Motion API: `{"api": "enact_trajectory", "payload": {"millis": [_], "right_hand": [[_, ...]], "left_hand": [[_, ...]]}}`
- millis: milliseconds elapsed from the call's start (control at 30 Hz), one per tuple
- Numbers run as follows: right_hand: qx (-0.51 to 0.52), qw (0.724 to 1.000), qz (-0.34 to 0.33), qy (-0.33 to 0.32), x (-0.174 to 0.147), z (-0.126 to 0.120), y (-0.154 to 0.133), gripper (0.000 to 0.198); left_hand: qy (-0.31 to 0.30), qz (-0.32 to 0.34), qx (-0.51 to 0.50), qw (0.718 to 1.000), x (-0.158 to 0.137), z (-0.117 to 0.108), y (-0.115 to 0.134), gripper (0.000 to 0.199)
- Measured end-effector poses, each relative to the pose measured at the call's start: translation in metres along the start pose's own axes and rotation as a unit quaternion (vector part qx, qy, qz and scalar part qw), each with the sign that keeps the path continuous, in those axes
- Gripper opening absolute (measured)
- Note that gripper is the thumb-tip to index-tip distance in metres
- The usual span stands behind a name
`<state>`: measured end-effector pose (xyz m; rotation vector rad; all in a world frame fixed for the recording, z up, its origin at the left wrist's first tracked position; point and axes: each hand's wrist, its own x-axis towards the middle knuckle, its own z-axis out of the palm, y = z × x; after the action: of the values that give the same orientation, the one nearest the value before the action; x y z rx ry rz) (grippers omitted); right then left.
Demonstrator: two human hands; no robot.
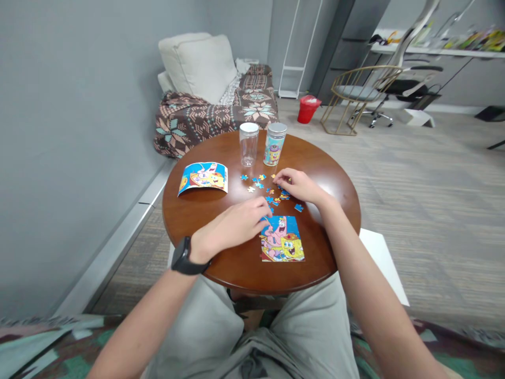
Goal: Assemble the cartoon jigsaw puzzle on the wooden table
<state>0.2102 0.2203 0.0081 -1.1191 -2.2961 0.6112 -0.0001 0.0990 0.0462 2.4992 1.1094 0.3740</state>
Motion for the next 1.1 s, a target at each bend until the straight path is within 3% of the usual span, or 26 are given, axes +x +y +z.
{"api": "enact_trajectory", "payload": {"millis": [133,333,567,833,967,1100], "right_hand": [[-0.004,1.000,-0.003,0.002,0.002,0.002,0.002,0.016],[-0.021,0.999,0.005,0.025,0.002,0.004,0.009,0.016],[-0.029,0.997,0.057,0.047,0.002,-0.001,0.017,0.016],[-0.024,0.995,0.079,0.063,0.004,-0.002,0.017,0.016],[-0.033,0.988,0.109,0.100,0.004,-0.006,0.018,0.017],[-0.033,0.974,0.168,0.146,0.002,-0.010,0.022,0.019]], "left_hand": [[-0.003,0.063,0.076,0.995,-0.029,0.017,0.024,0.039],[-0.009,0.046,0.147,0.988,-0.040,0.042,0.023,0.051],[-0.006,0.059,0.153,0.986,-0.030,0.036,0.009,0.053],[-0.032,0.070,0.153,0.985,-0.054,0.027,0.030,0.053],[0.005,0.059,0.162,0.985,-0.046,0.027,0.039,0.056],[0.037,0.043,0.185,0.981,-0.019,0.047,0.043,0.060]]}}
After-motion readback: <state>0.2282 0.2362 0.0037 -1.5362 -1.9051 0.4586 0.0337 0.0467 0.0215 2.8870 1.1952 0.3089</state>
